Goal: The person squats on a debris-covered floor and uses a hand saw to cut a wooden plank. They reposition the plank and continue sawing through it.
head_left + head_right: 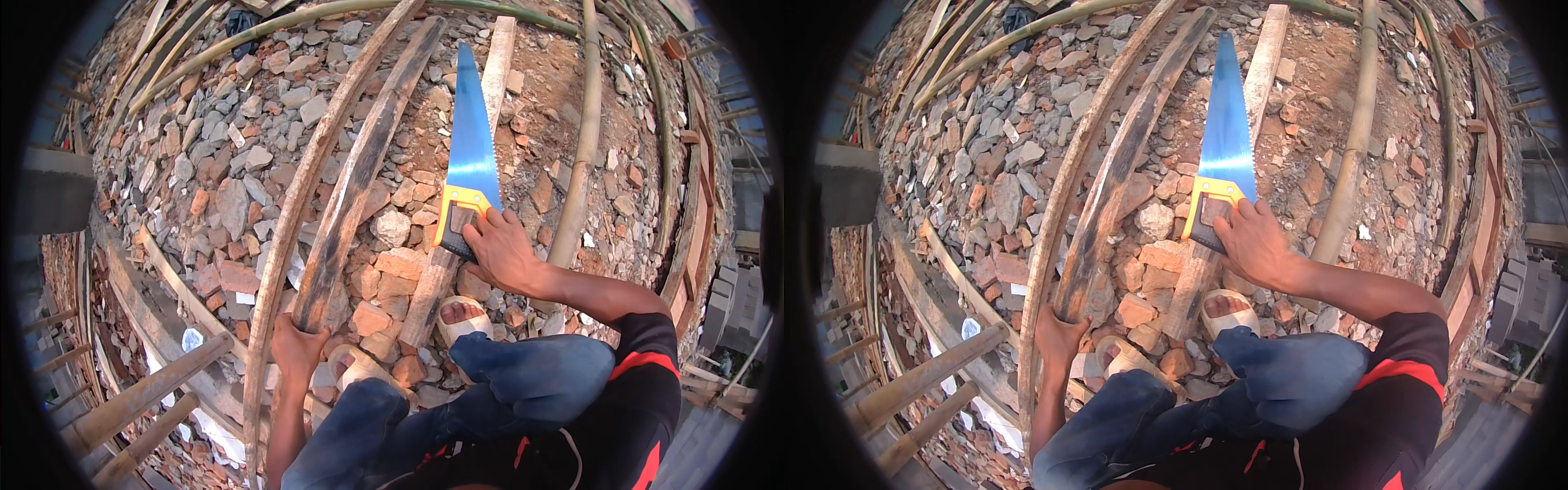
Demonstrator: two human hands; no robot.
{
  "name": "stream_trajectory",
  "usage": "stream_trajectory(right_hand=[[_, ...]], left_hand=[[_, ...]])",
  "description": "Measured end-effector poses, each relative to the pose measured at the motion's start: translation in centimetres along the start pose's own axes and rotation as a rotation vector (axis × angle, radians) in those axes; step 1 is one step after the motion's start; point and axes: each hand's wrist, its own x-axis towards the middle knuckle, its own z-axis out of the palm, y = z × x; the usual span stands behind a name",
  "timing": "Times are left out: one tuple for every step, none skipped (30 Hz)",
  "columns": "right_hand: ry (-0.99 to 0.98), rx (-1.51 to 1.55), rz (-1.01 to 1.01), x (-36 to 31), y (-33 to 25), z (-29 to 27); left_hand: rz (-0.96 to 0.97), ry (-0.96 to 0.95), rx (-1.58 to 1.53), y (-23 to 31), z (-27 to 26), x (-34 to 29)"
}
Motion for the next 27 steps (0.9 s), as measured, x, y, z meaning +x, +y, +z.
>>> stream_trajectory(right_hand=[[0.018, -0.018, 0.05, 0.0, 1.3, -0.1], [0.031, -0.032, 0.098, -0.2, 2.6, 0.0], [0.048, -0.047, 0.178, -0.1, 4.2, 0.8], [0.065, -0.068, 0.264, -0.1, 6.0, 2.1], [0.039, -0.082, 0.338, -0.2, 7.7, 2.9], [0.02, -0.095, 0.404, -0.2, 9.2, 3.9], [-0.02, -0.134, 0.432, -0.6, 10.6, 5.1], [-0.058, -0.173, 0.46, -0.9, 11.8, 6.5], [-0.089, -0.214, 0.488, -0.8, 13.1, 7.8], [-0.155, -0.239, 0.499, -0.5, 14.3, 9.4], [-0.229, -0.271, 0.511, -0.6, 15.6, 11.0], [-0.301, -0.296, 0.516, -0.3, 16.1, 12.3], [-0.387, -0.302, 0.501, -0.3, 16.3, 12.7], [-0.299, -0.31, 0.491, 0.6, 15.1, 12.1], [-0.212, -0.315, 0.481, 1.1, 13.5, 11.7], [-0.125, -0.319, 0.477, 1.6, 12.0, 10.7], [0.145, -0.238, 0.365, 2.2, 11.2, 10.1], [0.161, 0.079, 0.459, 3.9, 10.7, 10.7], [0.163, 0.387, 0.558, 5.3, 10.7, 11.5], [0.164, 0.691, 0.649, 6.6, 11.0, 12.5], [0.149, 0.869, 0.719, 7.5, 11.5, 14.3], [0.134, 1.043, 0.795, 7.9, 12.0, 16.7], [0.115, 1.231, 0.852, 8.9, 11.5, 17.4], [0.112, 1.2, 0.943, 9.3, 11.4, 17.9], [0.11, 1.175, 1.027, 10.0, 10.7, 18.2], [0.109, 1.146, 1.112, 10.4, 10.2, 18.0], [0.183, 1.25, 1.033, 10.3, 10.5, 18.2]], left_hand=[[0.002, -0.001, -0.011, -0.3, 0.6, -0.1], [-0.008, -0.022, -0.015, -0.4, 0.9, -0.2], [-0.021, -0.041, -0.018, -0.3, 1.1, -0.2], [-0.027, -0.062, -0.026, -0.2, 1.6, 0.0], [-0.017, -0.084, -0.047, -0.2, 2.0, 0.2], [-0.011, -0.097, -0.067, -0.3, 2.5, 0.3], [-0.005, -0.112, -0.09, -0.5, 3.0, 0.2], [0.001, -0.104, -0.086, -0.6, 3.5, 0.1], [0.008, -0.09, -0.085, -0.6, 4.1, 0.1], [0.015, -0.084, -0.087, -0.6, 4.8, 0.1], [0.031, -0.079, -0.093, -0.4, 5.4, 0.0], [0.04, -0.071, -0.09, -0.4, 5.9, 0.0], [0.051, -0.064, -0.09, -0.2, 6.4, -0.1], [0.052, -0.057, -0.08, -0.6, 6.6, -0.1], [0.052, -0.051, -0.07, -0.9, 7.0, -0.1], [0.058, -0.047, -0.059, -1.3, 7.2, 0.1], [0.055, -0.043, -0.065, -1.6, 7.4, 0.2], [0.049, -0.037, -0.068, -2.0, 7.5, 0.3], [0.054, -0.045, -0.081, -2.0, 8.1, 0.2], [0.062, -0.05, -0.076, -1.9, 8.6, 0.2], [0.075, -0.054, -0.072, -1.6, 9.2, 0.3], [0.092, -0.065, -0.073, -1.2, 9.8, 0.2], [0.079, -0.077, -0.066, -1.1, 9.7, 0.2], [0.068, -0.089, -0.061, -0.9, 9.6, 0.1], [0.053, -0.095, -0.049, -1.0, 9.3, 0.1], [0.071, -0.085, -0.036, -1.1, 9.5, 0.1], [0.092, -0.076, -0.026, -1.2, 10.0, 0.2]])
